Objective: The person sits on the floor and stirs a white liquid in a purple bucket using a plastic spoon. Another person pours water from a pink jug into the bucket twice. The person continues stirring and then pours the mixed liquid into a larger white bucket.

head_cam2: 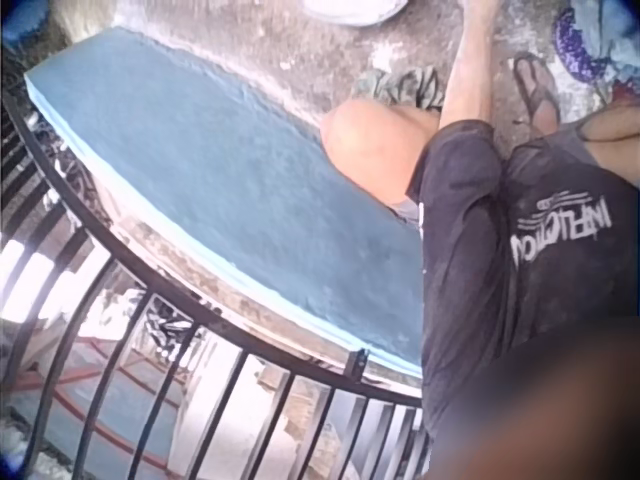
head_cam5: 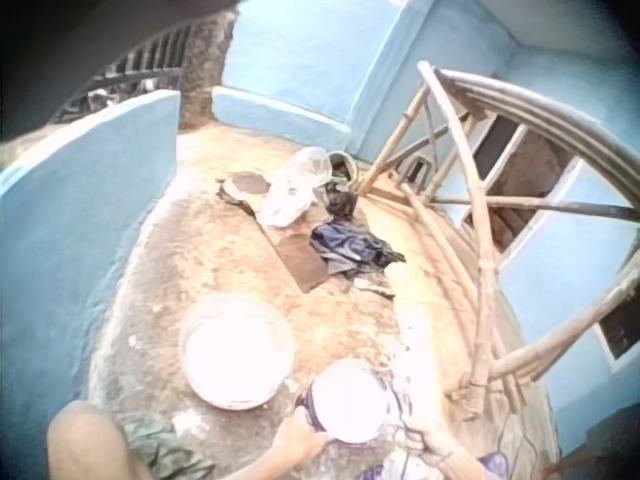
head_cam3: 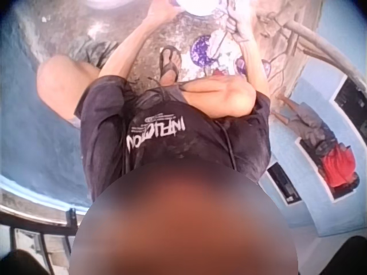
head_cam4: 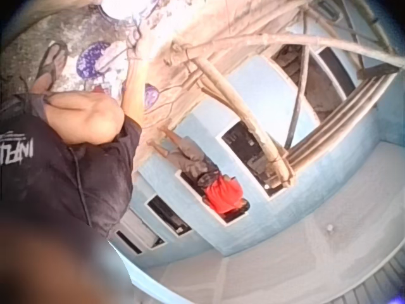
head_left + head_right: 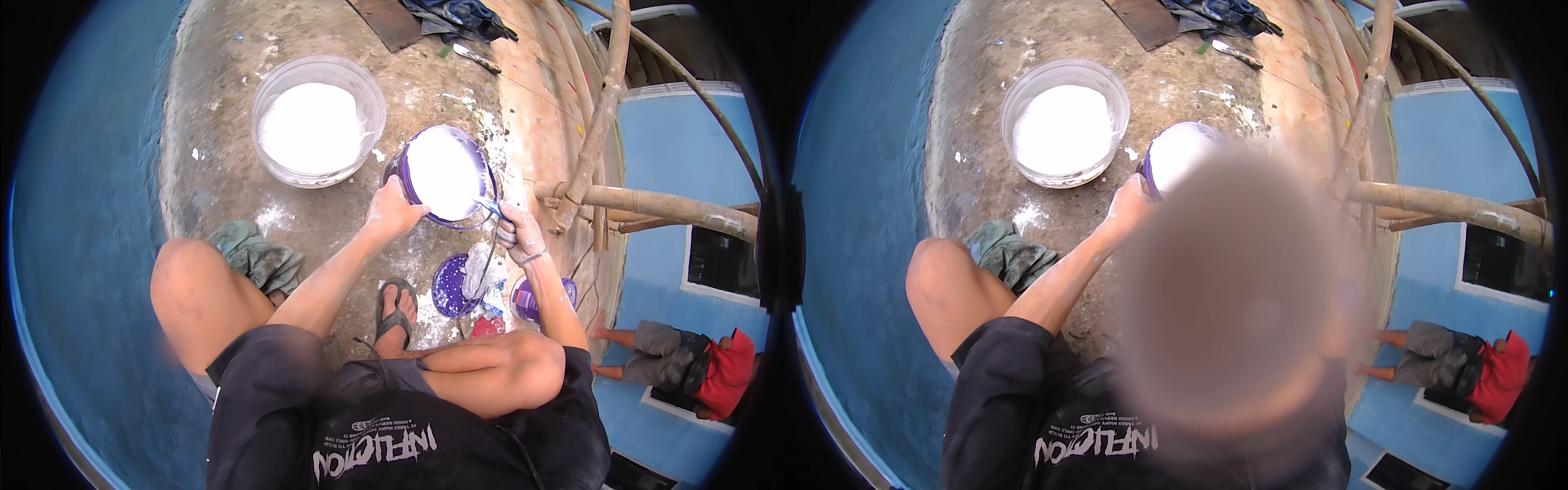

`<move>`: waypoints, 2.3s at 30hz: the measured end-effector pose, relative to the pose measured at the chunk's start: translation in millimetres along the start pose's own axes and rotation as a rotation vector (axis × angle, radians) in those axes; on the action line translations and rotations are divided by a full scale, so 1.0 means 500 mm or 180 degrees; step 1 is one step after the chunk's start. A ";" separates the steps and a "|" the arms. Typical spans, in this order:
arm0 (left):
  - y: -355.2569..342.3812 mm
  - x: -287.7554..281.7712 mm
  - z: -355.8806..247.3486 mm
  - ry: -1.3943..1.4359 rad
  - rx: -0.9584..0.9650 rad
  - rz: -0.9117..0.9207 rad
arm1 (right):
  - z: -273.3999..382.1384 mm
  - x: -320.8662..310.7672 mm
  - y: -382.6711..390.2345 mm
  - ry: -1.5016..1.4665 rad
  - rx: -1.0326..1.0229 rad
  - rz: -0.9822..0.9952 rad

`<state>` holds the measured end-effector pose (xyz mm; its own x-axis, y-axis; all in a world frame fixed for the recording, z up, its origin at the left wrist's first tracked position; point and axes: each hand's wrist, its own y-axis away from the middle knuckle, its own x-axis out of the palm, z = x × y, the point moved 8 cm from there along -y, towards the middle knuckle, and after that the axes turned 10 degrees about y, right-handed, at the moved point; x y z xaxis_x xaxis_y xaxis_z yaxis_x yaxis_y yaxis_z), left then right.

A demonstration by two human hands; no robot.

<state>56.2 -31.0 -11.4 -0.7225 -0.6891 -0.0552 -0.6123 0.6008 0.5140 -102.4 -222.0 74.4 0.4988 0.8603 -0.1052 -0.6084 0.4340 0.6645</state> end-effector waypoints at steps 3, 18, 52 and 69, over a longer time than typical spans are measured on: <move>0.001 0.003 -0.001 0.0128 -0.0019 0.0015 | 0.003 -0.031 0.028 0.0064 -0.0134 -0.0186; 0.001 0.014 -0.020 0.0653 0.0046 0.0098 | 0.115 0.063 -0.056 0.3780 -0.2201 -0.0916; 0.008 0.021 -0.032 0.0572 0.0077 0.0136 | -0.085 -0.017 -0.036 -0.1385 0.0002 -0.0081; 0.022 0.028 -0.036 0.0622 0.0028 0.0207 | -0.006 0.054 -0.017 -0.0706 -0.0340 -0.0199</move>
<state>45.0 -41.2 9.0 -0.6850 -0.7139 0.1455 -0.5698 0.6494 0.5036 -85.5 -201.5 63.8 0.6536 0.7563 0.0292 -0.6280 0.5204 0.5787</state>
